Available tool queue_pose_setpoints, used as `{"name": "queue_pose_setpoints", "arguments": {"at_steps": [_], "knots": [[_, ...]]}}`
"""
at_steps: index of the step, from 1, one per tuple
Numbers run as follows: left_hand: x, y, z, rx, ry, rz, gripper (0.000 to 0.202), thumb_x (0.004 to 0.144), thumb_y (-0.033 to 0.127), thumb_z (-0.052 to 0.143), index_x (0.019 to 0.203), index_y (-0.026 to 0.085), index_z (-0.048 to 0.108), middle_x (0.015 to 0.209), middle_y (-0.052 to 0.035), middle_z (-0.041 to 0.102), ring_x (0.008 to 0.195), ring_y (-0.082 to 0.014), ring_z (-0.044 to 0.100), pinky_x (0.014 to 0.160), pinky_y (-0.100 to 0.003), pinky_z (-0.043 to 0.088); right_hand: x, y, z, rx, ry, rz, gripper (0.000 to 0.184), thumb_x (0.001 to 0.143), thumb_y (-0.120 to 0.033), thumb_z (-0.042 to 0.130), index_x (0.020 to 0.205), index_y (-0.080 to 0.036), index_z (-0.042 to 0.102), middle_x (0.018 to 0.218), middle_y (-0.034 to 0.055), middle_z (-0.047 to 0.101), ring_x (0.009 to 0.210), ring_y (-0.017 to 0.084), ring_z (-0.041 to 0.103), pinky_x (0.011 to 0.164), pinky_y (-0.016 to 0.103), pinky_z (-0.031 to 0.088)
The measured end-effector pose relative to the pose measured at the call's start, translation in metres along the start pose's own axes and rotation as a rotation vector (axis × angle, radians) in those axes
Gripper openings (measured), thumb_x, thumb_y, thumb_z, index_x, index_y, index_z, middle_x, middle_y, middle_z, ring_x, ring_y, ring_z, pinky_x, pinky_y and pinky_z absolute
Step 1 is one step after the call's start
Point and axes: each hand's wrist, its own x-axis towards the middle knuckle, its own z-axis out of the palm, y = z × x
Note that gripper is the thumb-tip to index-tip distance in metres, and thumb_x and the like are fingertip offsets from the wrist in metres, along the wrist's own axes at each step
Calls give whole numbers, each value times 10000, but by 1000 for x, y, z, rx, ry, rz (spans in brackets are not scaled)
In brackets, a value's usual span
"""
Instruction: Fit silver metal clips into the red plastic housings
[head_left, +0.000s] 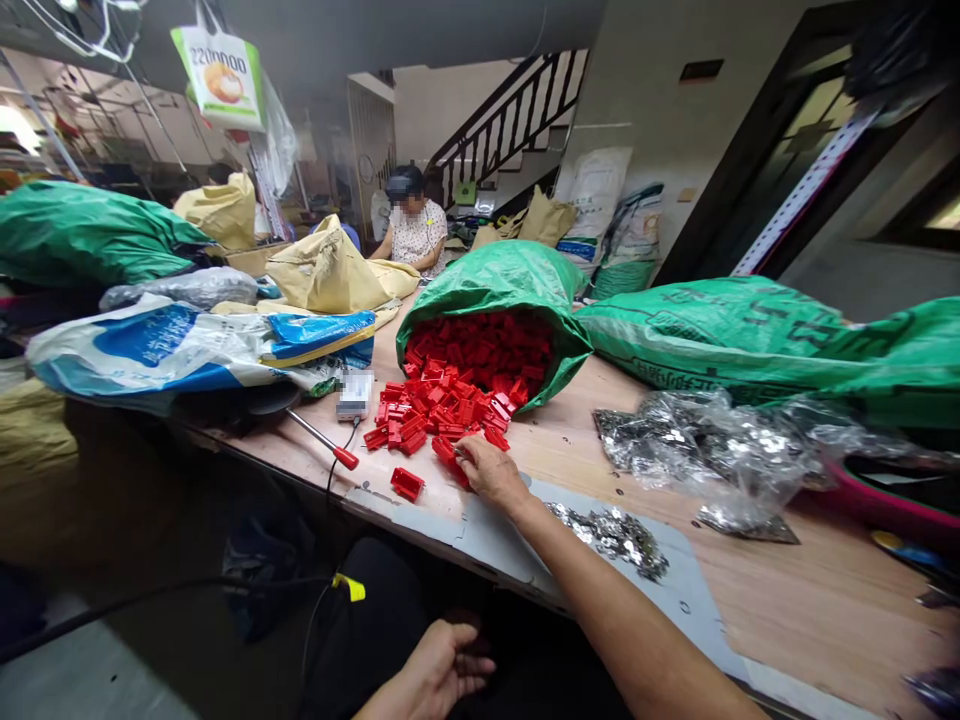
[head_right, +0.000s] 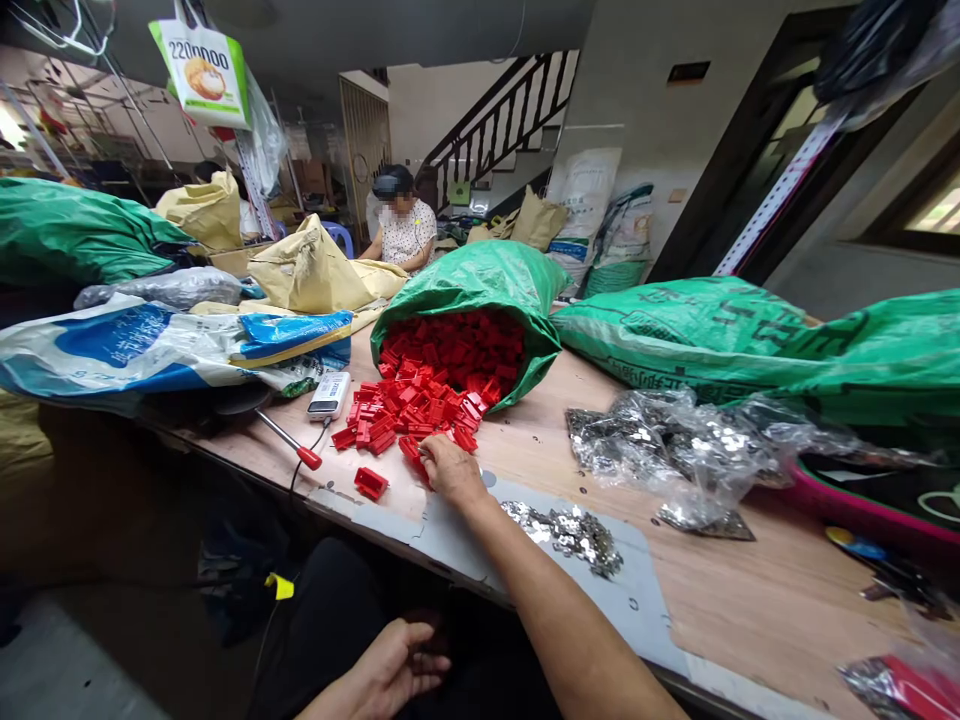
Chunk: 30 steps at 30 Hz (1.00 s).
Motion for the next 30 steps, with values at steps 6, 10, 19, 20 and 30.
{"name": "queue_pose_setpoints", "arguments": {"at_steps": [6,10,19,20,30], "knots": [[-20,15,10,22,-111,198,241,765,307,673,904,156,546,797,-46,650,625,-142,635,654,-264,442,-12,7,-15,185,115,-2,132,888,-237,480,945,-181,584,935,37,643,862,155,581,790,270,436],[-47,37,14,18,-315,333,237,783,326,685,889,129,607,907,-83,656,741,-153,648,702,-271,478,-40,-3,-29,328,112,12,171,898,-311,497,918,-169,590,803,7,628,703,129,558,660,234,430],[-83,51,21,-147,-513,310,391,876,418,562,1173,164,566,1087,-130,658,909,-226,670,720,-325,545,-148,-37,-38,466,-108,-92,114,915,-205,507,933,-211,620,947,36,647,877,148,592,800,256,457],[-85,51,23,-109,-502,315,365,866,370,593,1167,165,566,1054,-117,666,880,-213,675,718,-317,548,-158,-38,-37,472,-123,-107,124,920,-200,497,940,-213,619,958,39,645,894,150,593,814,259,461],[-97,48,40,221,-400,399,343,720,200,758,1005,148,576,999,-105,698,864,-186,671,776,-301,536,-198,12,-62,116,139,267,141,887,-230,508,964,-223,626,946,37,671,858,178,629,772,296,488]]}}
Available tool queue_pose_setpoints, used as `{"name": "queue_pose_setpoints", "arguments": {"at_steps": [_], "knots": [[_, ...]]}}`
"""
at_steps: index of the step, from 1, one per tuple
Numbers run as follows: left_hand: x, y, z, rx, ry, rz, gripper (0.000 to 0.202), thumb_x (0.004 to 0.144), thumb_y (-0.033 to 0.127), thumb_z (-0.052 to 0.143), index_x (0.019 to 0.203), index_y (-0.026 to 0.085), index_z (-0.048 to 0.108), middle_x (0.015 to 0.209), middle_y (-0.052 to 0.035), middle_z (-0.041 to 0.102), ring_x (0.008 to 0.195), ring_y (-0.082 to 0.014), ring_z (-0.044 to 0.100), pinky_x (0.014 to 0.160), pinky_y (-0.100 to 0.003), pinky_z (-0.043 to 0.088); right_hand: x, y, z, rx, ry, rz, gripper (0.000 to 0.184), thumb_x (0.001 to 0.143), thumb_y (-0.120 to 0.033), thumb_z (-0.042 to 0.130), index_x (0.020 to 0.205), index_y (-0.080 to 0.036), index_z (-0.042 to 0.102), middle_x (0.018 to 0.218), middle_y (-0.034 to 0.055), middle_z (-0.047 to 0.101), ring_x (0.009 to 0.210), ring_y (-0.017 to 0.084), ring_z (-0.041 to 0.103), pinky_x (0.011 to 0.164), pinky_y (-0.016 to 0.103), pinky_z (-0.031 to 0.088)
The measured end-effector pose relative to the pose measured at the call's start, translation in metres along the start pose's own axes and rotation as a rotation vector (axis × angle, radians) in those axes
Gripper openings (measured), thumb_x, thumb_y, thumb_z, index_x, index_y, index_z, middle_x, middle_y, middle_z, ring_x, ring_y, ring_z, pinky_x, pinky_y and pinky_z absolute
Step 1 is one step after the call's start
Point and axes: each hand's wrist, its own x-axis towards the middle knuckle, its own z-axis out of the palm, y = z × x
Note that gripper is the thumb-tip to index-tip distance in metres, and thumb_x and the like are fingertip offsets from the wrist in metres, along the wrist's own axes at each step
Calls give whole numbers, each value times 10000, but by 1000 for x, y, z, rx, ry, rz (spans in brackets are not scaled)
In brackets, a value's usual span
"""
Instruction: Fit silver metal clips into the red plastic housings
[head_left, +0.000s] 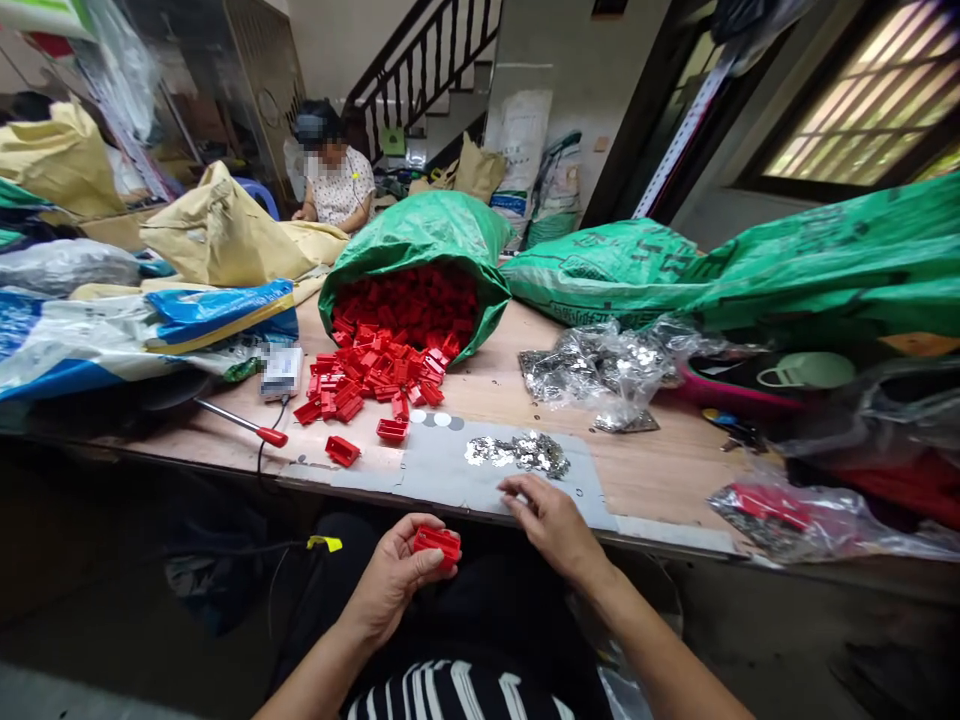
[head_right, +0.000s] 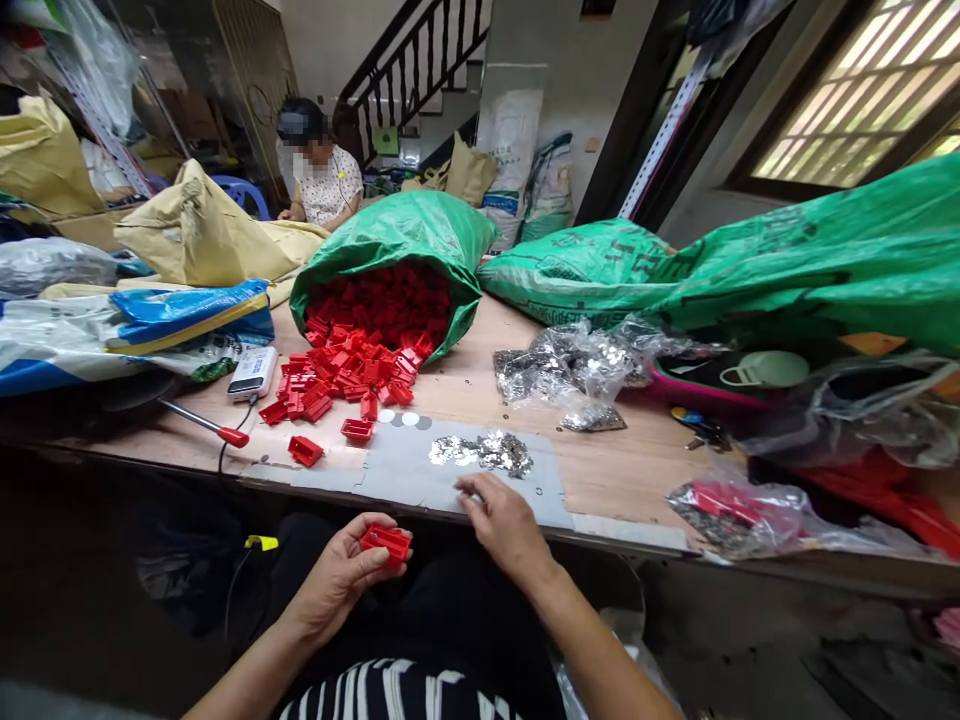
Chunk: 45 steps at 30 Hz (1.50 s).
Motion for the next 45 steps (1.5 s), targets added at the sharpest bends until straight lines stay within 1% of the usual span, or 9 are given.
{"name": "queue_pose_setpoints", "arguments": {"at_steps": [3,6,17,21,24,28,32,38,45], "knots": [[1,-4,0,70,13,54,360,689,192,779,984,153,576,1023,-101,700,871,-171,659,766,-283,529,8,22,-11,-263,127,115,146,882,-225,492,935,-220,628,960,43,670,859,197,635,727,311,487],[3,-9,-2,123,14,89,389,663,178,795,979,159,568,1016,-95,709,869,-160,662,785,-267,513,14,33,-15,-411,137,175,136,874,-214,511,939,-225,631,957,33,668,833,193,641,676,292,483],[2,-10,-3,206,46,141,391,674,188,786,924,192,485,1066,-83,709,903,-165,677,858,-290,493,29,28,-8,-532,96,149,132,886,-248,529,936,-252,652,953,17,660,811,179,643,614,261,461],[2,-5,-1,243,75,183,389,668,202,791,926,194,500,1057,-74,708,907,-173,673,858,-303,502,29,29,-12,-392,155,105,133,882,-251,494,929,-232,617,1006,39,647,833,183,627,649,269,457],[3,0,4,281,99,239,379,673,219,789,943,197,524,1007,-51,707,891,-165,662,844,-295,507,28,30,-14,-172,152,137,121,873,-293,486,881,-218,580,881,33,652,756,175,605,651,277,447],[7,7,17,267,30,236,365,750,282,725,1070,206,564,967,-44,684,863,-166,637,806,-319,533,29,21,-9,206,84,149,188,833,-386,550,878,-206,584,771,12,618,700,157,562,637,263,447],[11,11,32,207,-53,175,265,762,318,708,968,168,638,974,-66,659,858,-178,619,771,-339,554,29,-2,3,515,-39,166,265,805,-418,598,908,-176,634,725,-1,589,616,117,516,553,228,436],[15,14,43,49,-28,94,291,735,352,737,932,166,630,964,-55,645,808,-162,637,752,-321,545,23,-27,18,552,34,89,186,804,-362,635,827,-178,633,761,9,618,694,130,560,642,243,473],[18,12,42,-29,9,78,280,772,389,695,878,153,587,825,-30,625,717,-136,620,634,-266,536,16,-35,21,511,-15,76,178,816,-358,628,816,-180,638,718,1,638,648,125,566,611,231,467]]}}
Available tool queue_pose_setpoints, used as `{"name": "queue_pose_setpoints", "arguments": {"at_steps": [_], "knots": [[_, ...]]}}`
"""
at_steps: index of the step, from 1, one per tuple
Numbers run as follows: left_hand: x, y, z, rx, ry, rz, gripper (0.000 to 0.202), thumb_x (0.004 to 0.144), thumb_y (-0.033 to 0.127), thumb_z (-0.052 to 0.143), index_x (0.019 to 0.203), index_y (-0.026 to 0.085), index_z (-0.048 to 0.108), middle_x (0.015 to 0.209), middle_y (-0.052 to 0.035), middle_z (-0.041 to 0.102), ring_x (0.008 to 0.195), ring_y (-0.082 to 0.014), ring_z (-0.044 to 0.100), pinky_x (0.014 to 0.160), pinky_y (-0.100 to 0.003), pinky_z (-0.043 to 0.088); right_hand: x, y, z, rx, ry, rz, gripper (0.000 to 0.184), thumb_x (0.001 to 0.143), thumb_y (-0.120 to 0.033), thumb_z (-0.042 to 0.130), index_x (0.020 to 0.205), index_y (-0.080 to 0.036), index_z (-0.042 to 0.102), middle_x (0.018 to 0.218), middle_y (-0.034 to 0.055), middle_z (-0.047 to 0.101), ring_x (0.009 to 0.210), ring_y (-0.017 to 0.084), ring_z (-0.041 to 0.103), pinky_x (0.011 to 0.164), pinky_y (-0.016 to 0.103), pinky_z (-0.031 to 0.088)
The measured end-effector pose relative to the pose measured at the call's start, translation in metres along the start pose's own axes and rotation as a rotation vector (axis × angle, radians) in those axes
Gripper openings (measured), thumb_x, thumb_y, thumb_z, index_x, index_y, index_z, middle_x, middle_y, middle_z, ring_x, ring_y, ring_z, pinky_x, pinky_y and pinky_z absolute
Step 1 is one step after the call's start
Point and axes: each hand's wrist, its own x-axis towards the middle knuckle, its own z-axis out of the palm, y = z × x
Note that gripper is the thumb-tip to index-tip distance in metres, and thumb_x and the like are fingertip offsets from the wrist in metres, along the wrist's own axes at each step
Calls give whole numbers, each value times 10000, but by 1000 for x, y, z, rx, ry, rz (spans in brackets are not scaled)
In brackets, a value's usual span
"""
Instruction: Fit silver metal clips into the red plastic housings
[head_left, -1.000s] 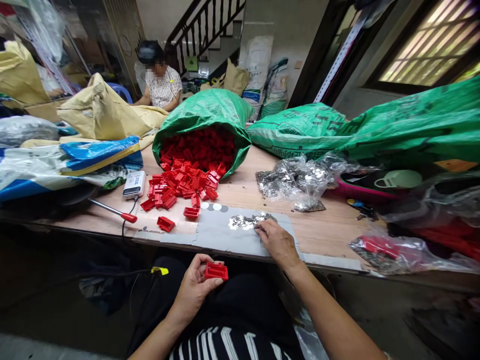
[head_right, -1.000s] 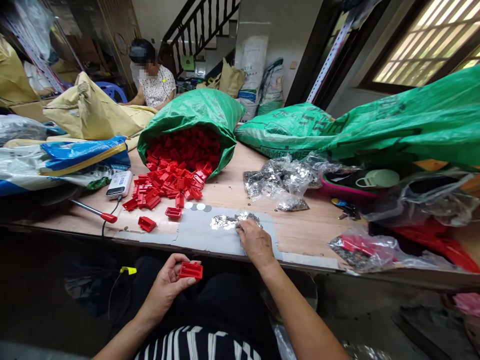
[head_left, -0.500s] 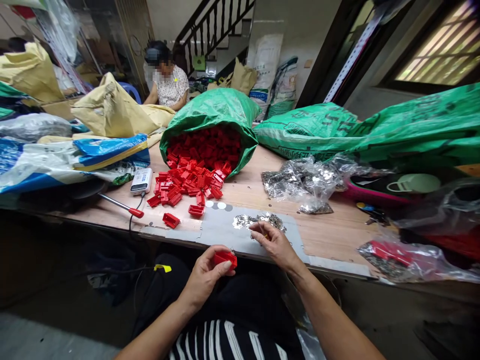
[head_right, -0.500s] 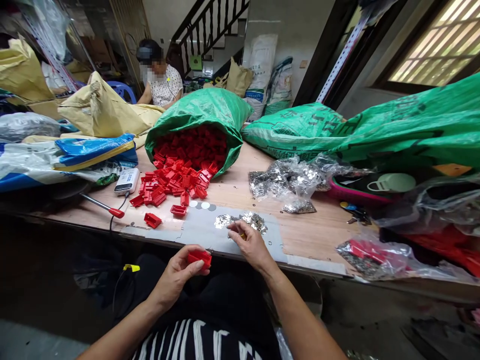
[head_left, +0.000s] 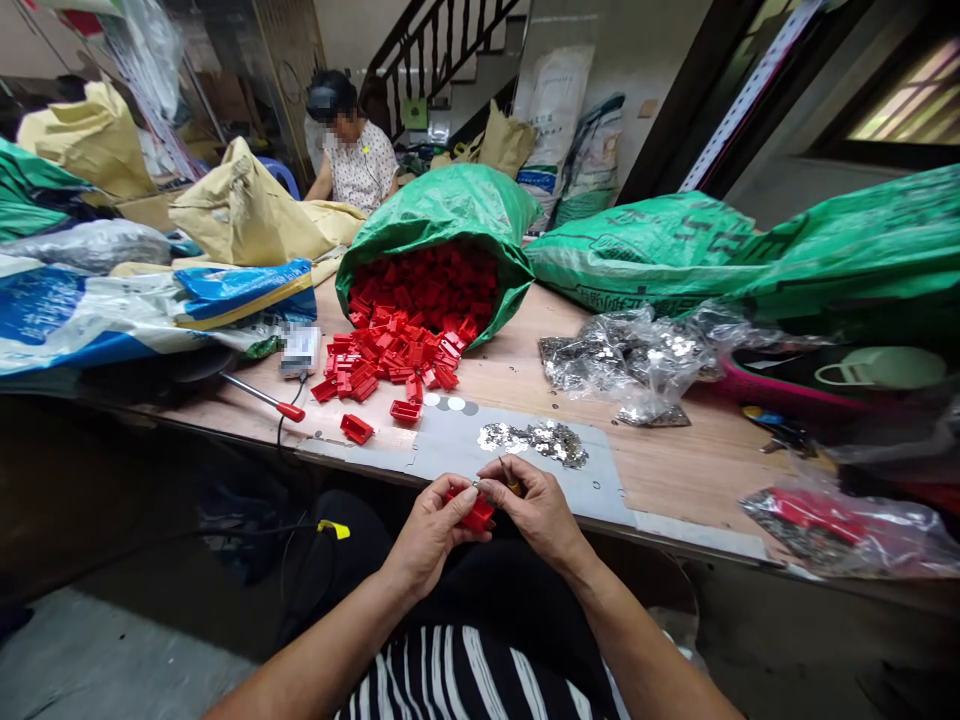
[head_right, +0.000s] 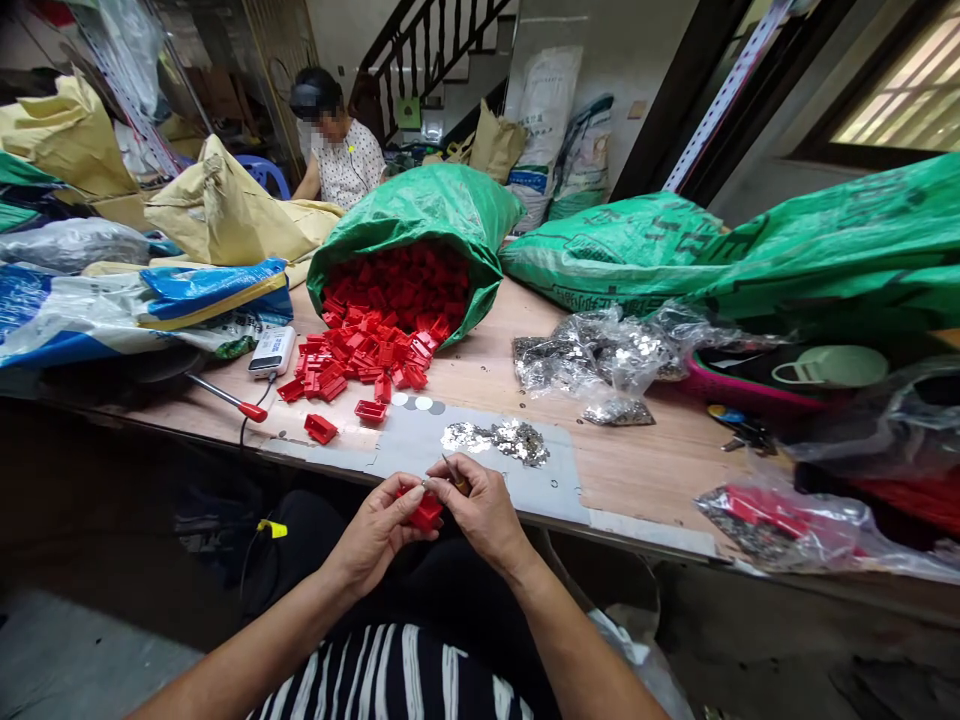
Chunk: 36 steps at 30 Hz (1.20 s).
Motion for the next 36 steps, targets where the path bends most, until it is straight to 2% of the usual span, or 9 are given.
{"name": "queue_pose_setpoints", "arguments": {"at_steps": [5,9,18,21,24,26,29,36], "knots": [[2,-3,1,85,38,89,247,774,373,691,809,138,623,767,-19,605,712,-121,577,645,-255,531,-2,-1,1,-26,22,4,183,806,-359,639,792,-176,642,696,-6,644,628,120,563,593,223,452],[2,-2,0,124,55,151,252,773,382,687,815,136,654,810,-35,623,738,-132,578,664,-257,530,0,-1,2,-10,9,7,196,808,-368,637,785,-173,639,686,-9,642,617,117,559,590,223,453],[2,-1,-3,111,61,157,242,755,371,700,795,138,651,944,-54,623,795,-151,598,682,-266,536,0,1,1,46,-52,-26,194,834,-369,618,828,-178,650,718,-1,636,621,113,544,583,225,457],[2,-1,-6,186,77,181,226,727,311,731,872,160,645,973,-50,644,815,-165,614,730,-290,535,0,1,-6,-11,-32,-24,194,851,-367,596,858,-183,655,712,-2,625,602,112,530,564,225,444],[2,-1,-12,420,131,301,308,705,250,747,989,194,643,948,-46,681,850,-187,633,809,-301,507,-3,1,-13,-127,11,-40,195,858,-369,586,858,-187,657,698,3,615,594,120,512,556,235,432],[1,0,-15,563,182,405,378,696,224,751,1053,227,627,1005,-45,690,910,-205,642,869,-314,482,-6,-1,-16,-207,26,-68,182,859,-359,585,854,-191,653,704,14,626,606,132,523,574,247,440],[-3,1,-16,649,225,522,468,687,189,750,1122,259,591,1076,-45,688,984,-226,643,922,-335,460,-12,-2,-15,-281,16,-122,155,873,-338,566,863,-203,641,764,36,656,657,154,570,625,268,467],[-9,2,-11,749,214,639,338,710,164,713,1032,259,675,1030,-58,700,977,-242,641,930,-344,457,-20,-7,0,-352,-35,-231,113,893,-265,530,814,-219,597,714,14,599,634,145,556,618,256,448]]}}
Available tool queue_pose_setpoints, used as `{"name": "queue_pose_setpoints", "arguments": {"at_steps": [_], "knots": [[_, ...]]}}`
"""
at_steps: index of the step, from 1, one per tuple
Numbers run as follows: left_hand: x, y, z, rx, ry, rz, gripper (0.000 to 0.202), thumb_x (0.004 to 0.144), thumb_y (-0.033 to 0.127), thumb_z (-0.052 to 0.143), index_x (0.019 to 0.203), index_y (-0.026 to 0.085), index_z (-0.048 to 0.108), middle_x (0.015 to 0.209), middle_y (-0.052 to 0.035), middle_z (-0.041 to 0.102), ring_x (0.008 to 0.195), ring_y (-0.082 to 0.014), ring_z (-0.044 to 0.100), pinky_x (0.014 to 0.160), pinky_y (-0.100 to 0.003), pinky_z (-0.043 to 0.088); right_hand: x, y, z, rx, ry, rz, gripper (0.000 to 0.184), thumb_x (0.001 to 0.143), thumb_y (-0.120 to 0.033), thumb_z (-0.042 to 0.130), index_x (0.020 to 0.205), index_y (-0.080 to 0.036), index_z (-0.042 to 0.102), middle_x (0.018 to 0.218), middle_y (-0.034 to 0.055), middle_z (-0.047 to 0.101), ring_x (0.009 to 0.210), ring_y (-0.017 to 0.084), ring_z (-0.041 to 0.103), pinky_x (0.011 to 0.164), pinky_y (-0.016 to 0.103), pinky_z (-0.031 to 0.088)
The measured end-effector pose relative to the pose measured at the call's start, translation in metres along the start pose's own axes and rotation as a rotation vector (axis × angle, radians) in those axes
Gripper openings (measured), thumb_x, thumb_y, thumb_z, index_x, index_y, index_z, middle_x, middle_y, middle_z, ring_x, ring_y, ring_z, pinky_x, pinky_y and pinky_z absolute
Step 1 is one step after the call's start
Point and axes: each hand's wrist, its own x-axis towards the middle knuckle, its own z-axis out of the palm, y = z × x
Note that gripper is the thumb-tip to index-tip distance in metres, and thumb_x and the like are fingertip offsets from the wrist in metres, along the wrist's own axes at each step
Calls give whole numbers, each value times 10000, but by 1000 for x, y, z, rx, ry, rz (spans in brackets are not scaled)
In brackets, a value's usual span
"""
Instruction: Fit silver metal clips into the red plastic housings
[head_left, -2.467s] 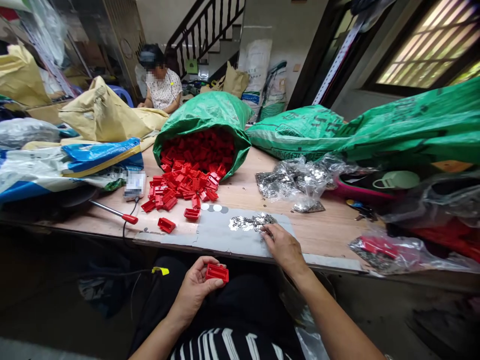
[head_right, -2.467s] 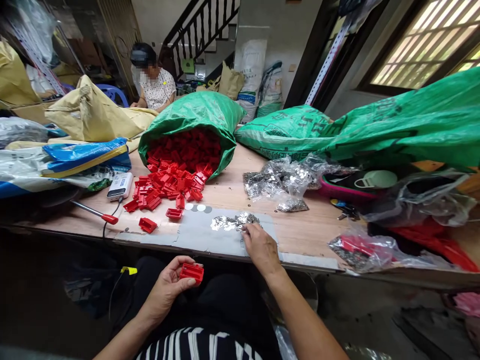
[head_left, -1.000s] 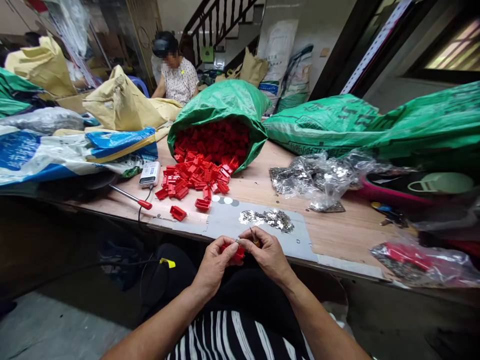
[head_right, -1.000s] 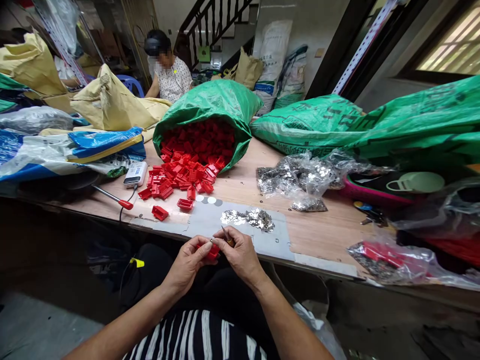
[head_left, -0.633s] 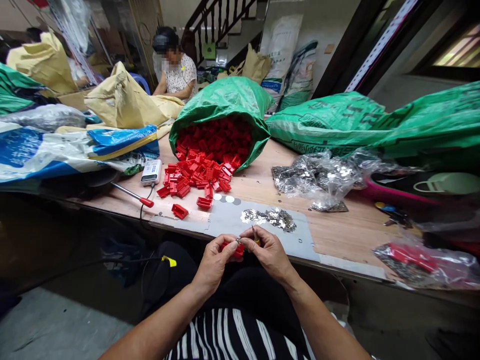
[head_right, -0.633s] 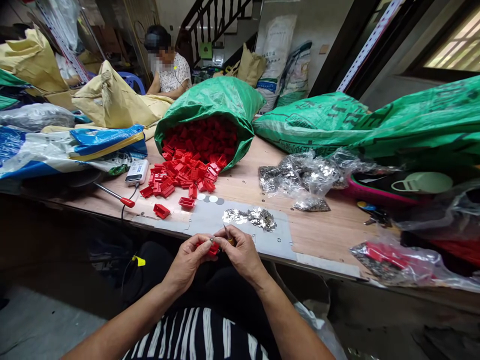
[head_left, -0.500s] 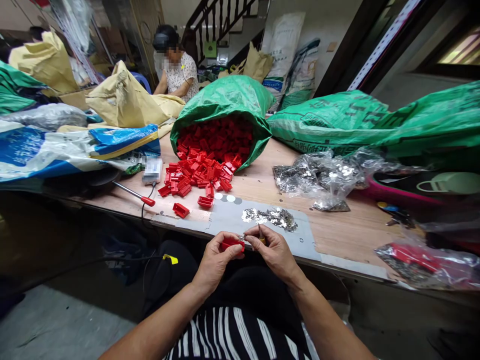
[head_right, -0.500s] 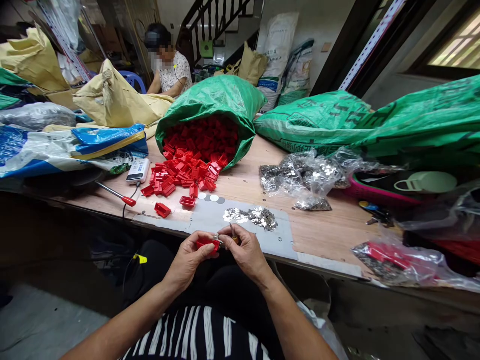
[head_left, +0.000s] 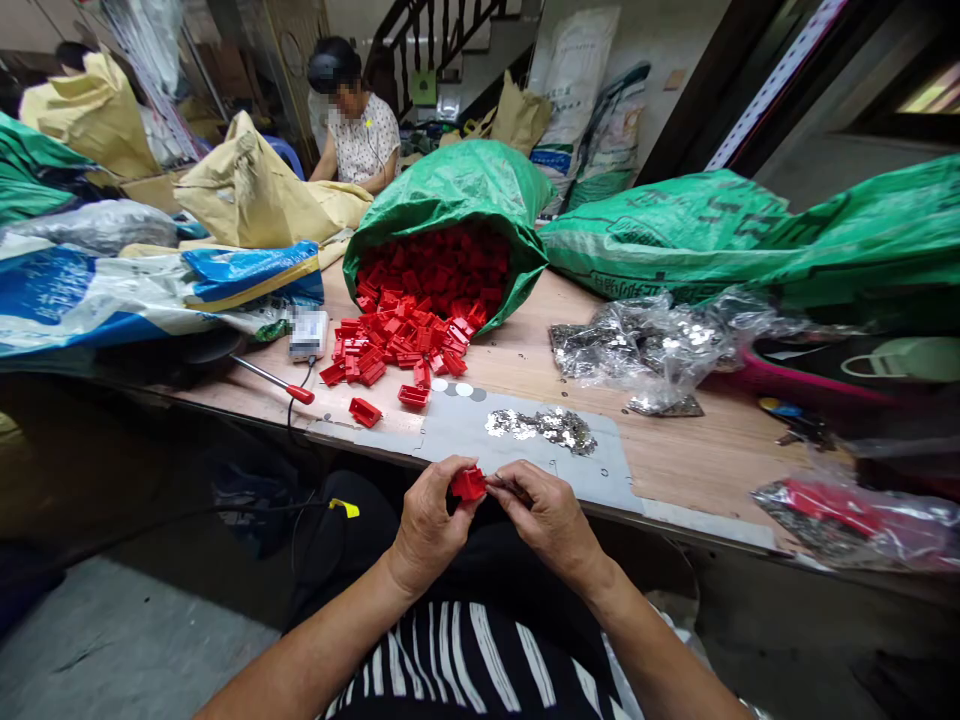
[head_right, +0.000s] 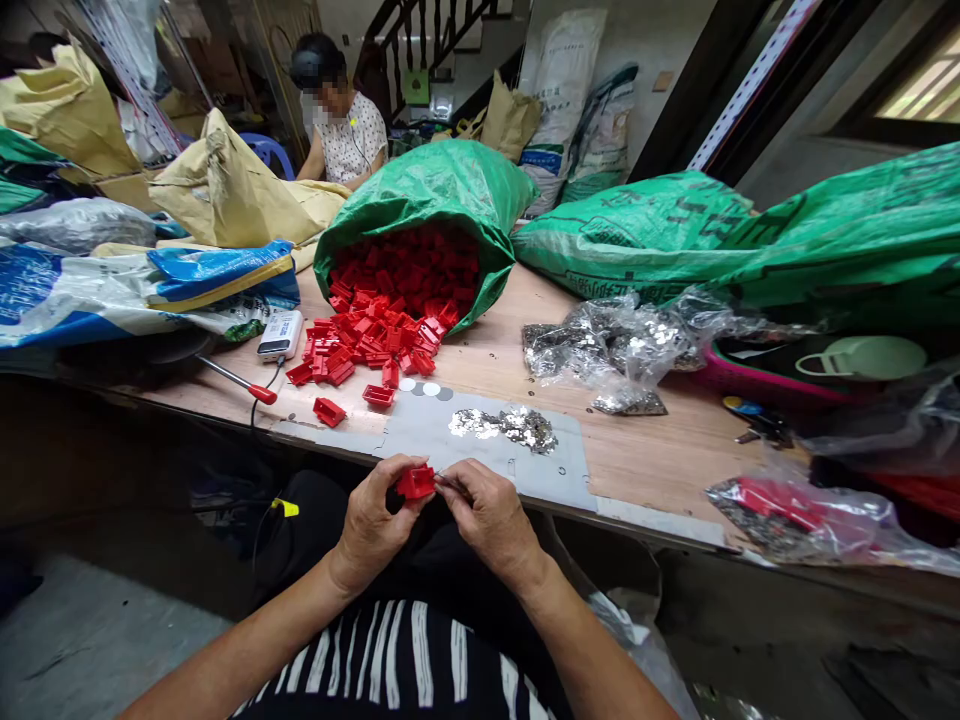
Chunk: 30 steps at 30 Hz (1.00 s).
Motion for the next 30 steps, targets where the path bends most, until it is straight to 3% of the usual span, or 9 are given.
{"name": "queue_pose_setpoints", "arguments": {"at_steps": [6,12,20,23,30], "knots": [[-4,-4,-1,102,-48,135,350,770,146,654,1096,271,659,1041,-55,708,953,-221,648,896,-334,477,1,-3,2,6,-34,3,139,905,-219,498,803,-212,592,724,19,591,650,147,556,628,256,446],[-9,-7,0,53,-15,57,340,762,189,685,1089,278,655,1067,-48,701,972,-225,648,892,-332,486,1,-5,3,103,-56,5,138,908,-221,502,839,-208,621,798,39,619,743,162,595,696,272,471],[-9,-5,0,12,22,-4,356,726,233,739,1076,261,678,1050,-51,709,959,-226,658,882,-320,498,1,12,-8,446,-167,220,227,904,-369,524,990,-196,643,888,33,645,830,166,586,762,281,459],[-8,-7,1,40,8,50,343,743,236,727,1080,244,665,1054,-54,710,952,-217,665,870,-327,512,1,17,-8,449,-126,257,202,878,-383,568,914,-188,609,841,10,604,777,143,539,721,258,430],[-9,-8,3,141,-29,208,313,782,193,694,1083,238,622,1061,-47,706,953,-184,666,845,-319,535,4,18,0,496,-194,273,221,836,-363,621,776,-193,494,723,-39,459,680,116,414,640,244,356]]}}
